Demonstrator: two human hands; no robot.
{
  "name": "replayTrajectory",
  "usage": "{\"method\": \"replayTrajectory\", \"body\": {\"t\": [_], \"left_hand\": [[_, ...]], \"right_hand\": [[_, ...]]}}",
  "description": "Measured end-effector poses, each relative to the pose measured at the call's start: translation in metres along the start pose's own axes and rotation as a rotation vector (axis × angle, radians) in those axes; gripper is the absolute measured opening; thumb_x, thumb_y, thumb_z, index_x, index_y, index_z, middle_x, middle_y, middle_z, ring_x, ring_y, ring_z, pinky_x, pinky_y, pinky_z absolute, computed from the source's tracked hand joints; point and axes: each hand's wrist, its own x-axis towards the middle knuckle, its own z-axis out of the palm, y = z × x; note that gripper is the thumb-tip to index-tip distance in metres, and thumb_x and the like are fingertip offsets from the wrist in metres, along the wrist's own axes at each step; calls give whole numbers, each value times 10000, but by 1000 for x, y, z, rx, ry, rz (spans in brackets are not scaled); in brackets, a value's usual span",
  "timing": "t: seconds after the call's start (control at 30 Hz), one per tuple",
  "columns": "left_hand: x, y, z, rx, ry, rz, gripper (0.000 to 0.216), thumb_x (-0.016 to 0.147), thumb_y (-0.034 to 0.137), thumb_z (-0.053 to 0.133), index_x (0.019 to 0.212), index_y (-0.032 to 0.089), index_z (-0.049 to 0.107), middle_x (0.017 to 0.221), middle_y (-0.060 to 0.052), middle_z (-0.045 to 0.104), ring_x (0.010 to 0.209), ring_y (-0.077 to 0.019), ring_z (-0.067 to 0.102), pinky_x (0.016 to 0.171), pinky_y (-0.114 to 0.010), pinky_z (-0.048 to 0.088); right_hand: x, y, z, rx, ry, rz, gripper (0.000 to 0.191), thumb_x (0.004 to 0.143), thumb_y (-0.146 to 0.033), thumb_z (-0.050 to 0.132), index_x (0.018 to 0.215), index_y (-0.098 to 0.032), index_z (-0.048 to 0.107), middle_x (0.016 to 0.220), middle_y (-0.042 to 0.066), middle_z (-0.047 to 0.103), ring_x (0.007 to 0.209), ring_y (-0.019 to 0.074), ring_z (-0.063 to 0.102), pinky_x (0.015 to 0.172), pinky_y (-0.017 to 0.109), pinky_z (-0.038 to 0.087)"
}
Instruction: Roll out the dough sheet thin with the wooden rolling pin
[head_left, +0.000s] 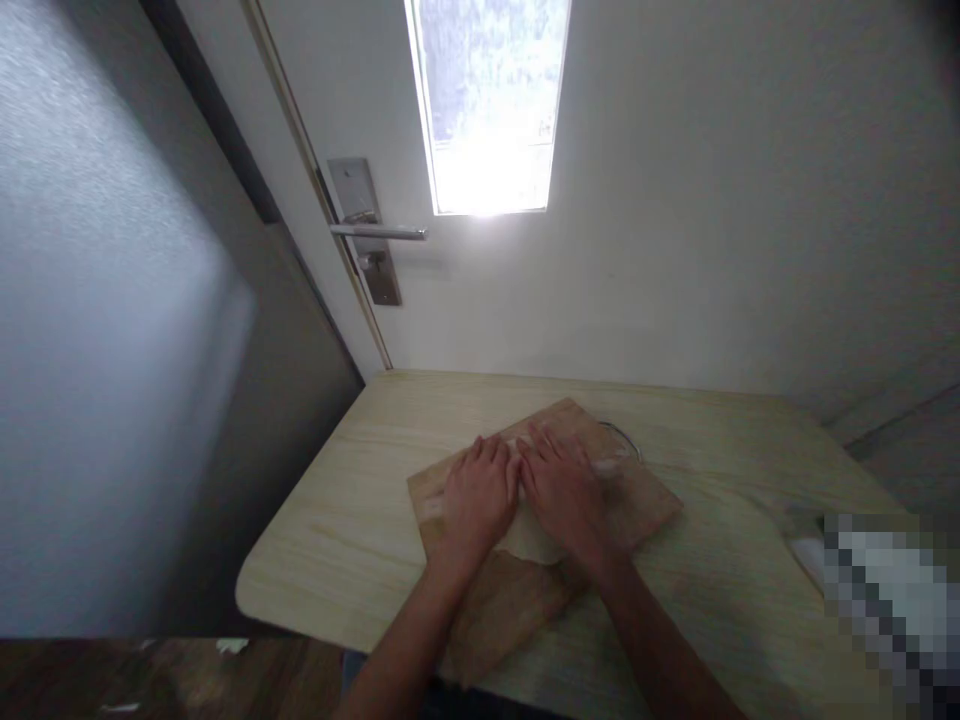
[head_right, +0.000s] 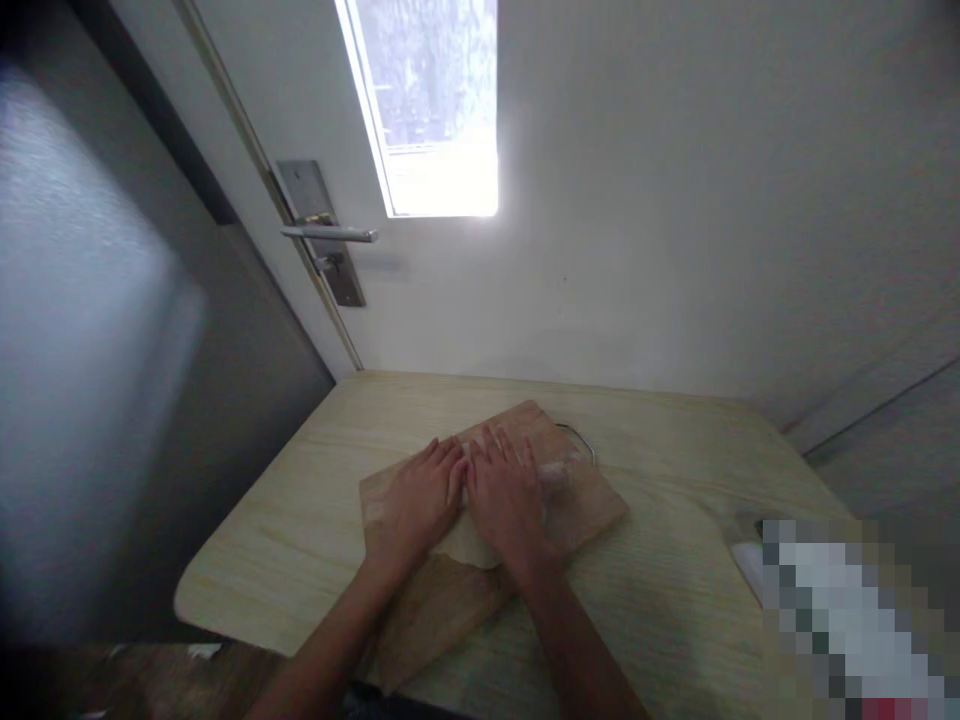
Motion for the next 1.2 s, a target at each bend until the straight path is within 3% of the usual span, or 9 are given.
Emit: {"method": "replayTrajectory", "body": {"t": [0.13, 0.23, 0.37, 0.5, 0.6, 0.73, 0.83, 1.0, 1.2], "left_hand": [[51, -20, -2, 3, -20, -38, 370, 896, 236, 235, 961, 121, 581, 1018, -103, 616, 1030, -175, 526, 897, -295, 384], [51, -21, -2, -1, -32, -51, 378, 891, 239, 242, 914, 112, 597, 957, -103, 636, 968, -179, 559, 853, -287, 416], [-2, -1, 1, -20, -11, 17, 353, 876, 231, 274, 1099, 147, 534, 1187, -64, 543, 1125, -186, 458, 958, -336, 339], [-66, 18, 8, -4, 128, 81, 384, 856, 244, 296, 1183, 162, 479, 1262, -46, 479, 1160, -213, 424, 969, -401, 318], [-80, 20, 11, 25, 188, 149, 414, 845, 261, 317, 1237, 176, 421, 1307, -31, 424, 1194, -224, 382, 975, -421, 301], [-38, 13, 8, 21, 87, 89, 391, 856, 261, 297, 1207, 186, 453, 1299, -42, 437, 1221, -241, 341, 996, -437, 273], [14, 6, 5, -5, -12, 28, 371, 874, 239, 251, 1119, 149, 515, 1260, -84, 476, 1194, -219, 384, 942, -352, 353], [53, -2, 5, -12, -61, -15, 445, 871, 231, 252, 1274, 54, 321, 1278, -170, 433, 1186, -223, 396, 903, -344, 385], [-22, 11, 3, 19, -5, 81, 407, 871, 237, 259, 1241, 140, 399, 1282, -85, 453, 1187, -202, 395, 969, -377, 323]], "right_hand": [[56, -2, -1, -14, -69, 48, 403, 875, -282, 284, 1170, -129, 511, 1310, 137, 406, 1207, 243, 347, 936, 391, 296], [56, -2, -4, -6, -102, 11, 370, 872, -267, 292, 1041, -148, 600, 1165, 132, 552, 1062, 217, 502, 850, 340, 374], [3, -6, -9, -8, -97, -5, 383, 879, -234, 260, 1124, -160, 544, 1218, 104, 516, 1121, 206, 449, 938, 388, 286], [-68, -9, -4, 62, -2, -39, 388, 880, -226, 262, 1203, -213, 477, 1249, 10, 494, 1157, 165, 413, 1013, 396, 140], [-90, -10, 3, 50, 81, -73, 415, 881, -235, 257, 1275, -223, 386, 1322, -12, 398, 1216, 155, 337, 1011, 369, 128], [-53, -8, 2, 44, 61, 12, 414, 890, -238, 225, 1256, -206, 416, 1322, -1, 405, 1228, 170, 316, 1014, 388, 146], [0, -1, -3, 11, -58, 83, 438, 898, -248, 181, 1160, -156, 520, 1207, 76, 531, 1127, 190, 445, 945, 364, 288], [44, 9, -8, -2, -86, 29, 414, 894, -258, 227, 1039, -153, 601, 1145, 106, 572, 1087, 189, 483, 889, 316, 348], [-30, -1, -9, 20, -28, -30, 406, 890, -248, 224, 1175, -195, 508, 1245, 56, 499, 1146, 168, 427, 980, 377, 244]]}}
